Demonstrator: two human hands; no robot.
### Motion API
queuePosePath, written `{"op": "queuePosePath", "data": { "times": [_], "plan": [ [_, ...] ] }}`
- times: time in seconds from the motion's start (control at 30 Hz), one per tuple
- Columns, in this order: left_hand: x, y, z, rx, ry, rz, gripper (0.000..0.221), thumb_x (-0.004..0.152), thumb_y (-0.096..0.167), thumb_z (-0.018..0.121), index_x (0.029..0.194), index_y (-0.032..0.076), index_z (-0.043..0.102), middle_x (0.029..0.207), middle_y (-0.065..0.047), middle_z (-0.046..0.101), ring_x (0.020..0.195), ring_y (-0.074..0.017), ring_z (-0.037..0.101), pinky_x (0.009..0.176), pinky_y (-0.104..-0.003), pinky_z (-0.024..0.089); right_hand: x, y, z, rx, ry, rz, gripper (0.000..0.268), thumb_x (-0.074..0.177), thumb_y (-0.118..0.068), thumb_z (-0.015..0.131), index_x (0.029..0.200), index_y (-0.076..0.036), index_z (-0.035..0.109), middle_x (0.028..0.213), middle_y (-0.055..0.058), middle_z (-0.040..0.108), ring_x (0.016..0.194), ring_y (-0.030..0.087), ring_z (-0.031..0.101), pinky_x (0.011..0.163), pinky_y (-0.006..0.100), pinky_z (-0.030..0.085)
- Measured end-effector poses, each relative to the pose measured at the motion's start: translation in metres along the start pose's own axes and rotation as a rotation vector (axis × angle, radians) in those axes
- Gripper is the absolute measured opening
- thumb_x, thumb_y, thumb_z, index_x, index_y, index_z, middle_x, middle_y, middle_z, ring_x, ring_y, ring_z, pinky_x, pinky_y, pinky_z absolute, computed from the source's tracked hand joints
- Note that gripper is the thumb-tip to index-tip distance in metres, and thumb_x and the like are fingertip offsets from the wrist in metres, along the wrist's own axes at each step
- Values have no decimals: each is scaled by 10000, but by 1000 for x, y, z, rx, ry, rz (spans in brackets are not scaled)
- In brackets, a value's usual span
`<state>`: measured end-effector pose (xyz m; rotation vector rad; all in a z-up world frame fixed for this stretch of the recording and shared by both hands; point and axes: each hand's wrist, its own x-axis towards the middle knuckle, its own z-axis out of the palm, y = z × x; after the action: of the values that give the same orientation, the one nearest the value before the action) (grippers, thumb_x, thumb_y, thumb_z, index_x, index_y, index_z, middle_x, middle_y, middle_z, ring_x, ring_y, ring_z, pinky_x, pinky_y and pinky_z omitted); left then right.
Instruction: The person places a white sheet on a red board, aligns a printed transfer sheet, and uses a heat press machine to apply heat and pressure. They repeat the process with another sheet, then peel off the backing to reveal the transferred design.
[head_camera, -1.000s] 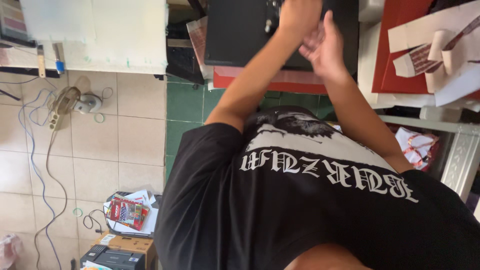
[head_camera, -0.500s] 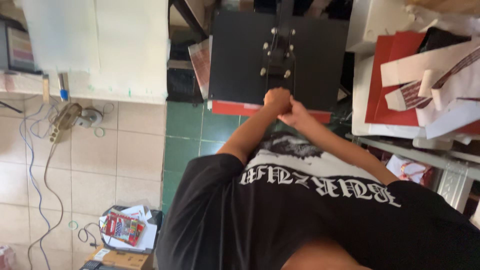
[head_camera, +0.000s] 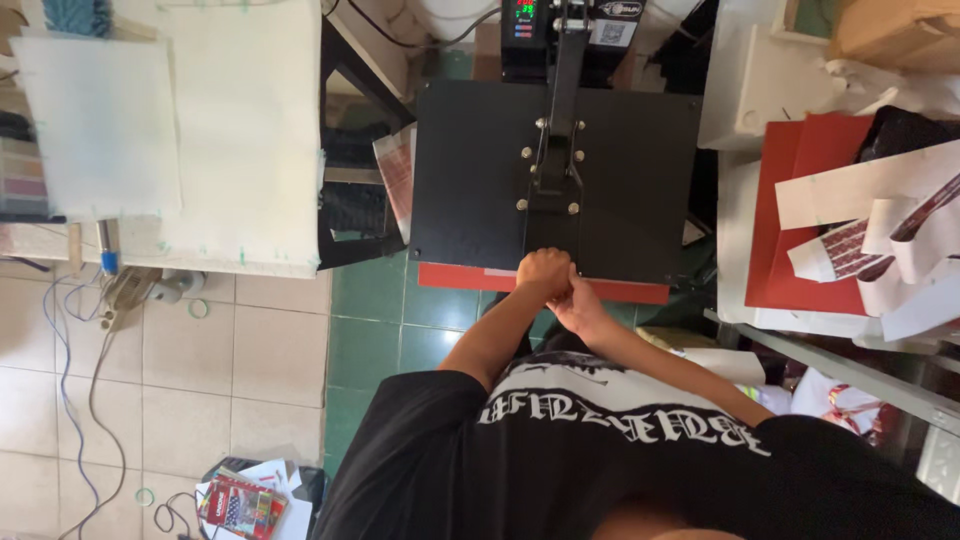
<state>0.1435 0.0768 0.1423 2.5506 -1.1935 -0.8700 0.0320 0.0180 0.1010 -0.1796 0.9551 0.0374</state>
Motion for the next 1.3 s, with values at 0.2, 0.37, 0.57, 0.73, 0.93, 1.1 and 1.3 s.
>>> {"op": "queuePosePath", "data": {
  "times": [0.2, 0.37, 0.57, 0.73, 0.93, 1.1, 1.3],
  "plan": [
    [4, -10, 8, -12, -53, -25, 296, 927, 371, 632, 988, 117, 771, 1080, -113, 741, 1044, -285, 715, 875, -431, 575, 26, 11, -4, -18, 58, -39, 494, 1020, -500, 511, 1364, -147, 544, 1375, 71, 628, 1246, 262, 626, 1048, 501, 517],
    [8, -8, -5, 53, 47, 24, 254, 859, 336, 677, 972, 121, 752, 1088, -99, 728, 1057, -272, 703, 869, -416, 570, 42, 2, -1, -146, 179, -24, 624, 968, -627, 531, 1378, -156, 545, 1327, 82, 665, 1209, 297, 653, 1004, 538, 536],
    [-27, -6, 8, -31, 230, 38, 352, 944, 348, 645, 1173, 81, 650, 1207, -133, 678, 1218, -314, 614, 1035, -448, 476, 13, -5, -9, -1114, 503, -378, 716, 967, -633, 639, 1300, 0, 616, 1264, 255, 679, 1162, 408, 674, 944, 530, 559],
    [-78, -11, 5, -128, 479, 194, 693, 785, 368, 754, 1374, 62, 557, 1446, -204, 532, 1375, -374, 485, 1137, -503, 359, -72, -39, -2, -1722, 162, -899, 640, 889, -451, 737, 1341, -11, 625, 1260, 233, 691, 1110, 336, 696, 967, 434, 539],
    [-155, -21, 0, -465, 238, -55, 675, 839, 377, 742, 1445, 146, 553, 1336, -203, 650, 1240, -396, 610, 1045, -475, 492, -154, -52, 5, -1717, 112, -874, 632, 898, -438, 734, 1375, -39, 621, 1308, 195, 685, 1134, 297, 700, 965, 407, 546],
    [-195, -21, 6, -495, 321, -67, 579, 880, 389, 753, 1361, 94, 623, 1227, -215, 712, 1153, -409, 664, 991, -487, 523, -183, -44, -7, -1587, 33, -852, 581, 933, -408, 717, 1360, -23, 630, 1337, 177, 681, 1193, 264, 678, 967, 380, 542],
    [-209, -15, 14, -649, 411, 22, 587, 865, 350, 757, 1356, 67, 603, 1211, -213, 712, 1151, -363, 687, 980, -459, 533, -187, -25, -8, -1521, -13, -884, 544, 922, -364, 722, 1338, -23, 645, 1266, 170, 731, 1153, 241, 722, 966, 350, 561]
  ]
}}
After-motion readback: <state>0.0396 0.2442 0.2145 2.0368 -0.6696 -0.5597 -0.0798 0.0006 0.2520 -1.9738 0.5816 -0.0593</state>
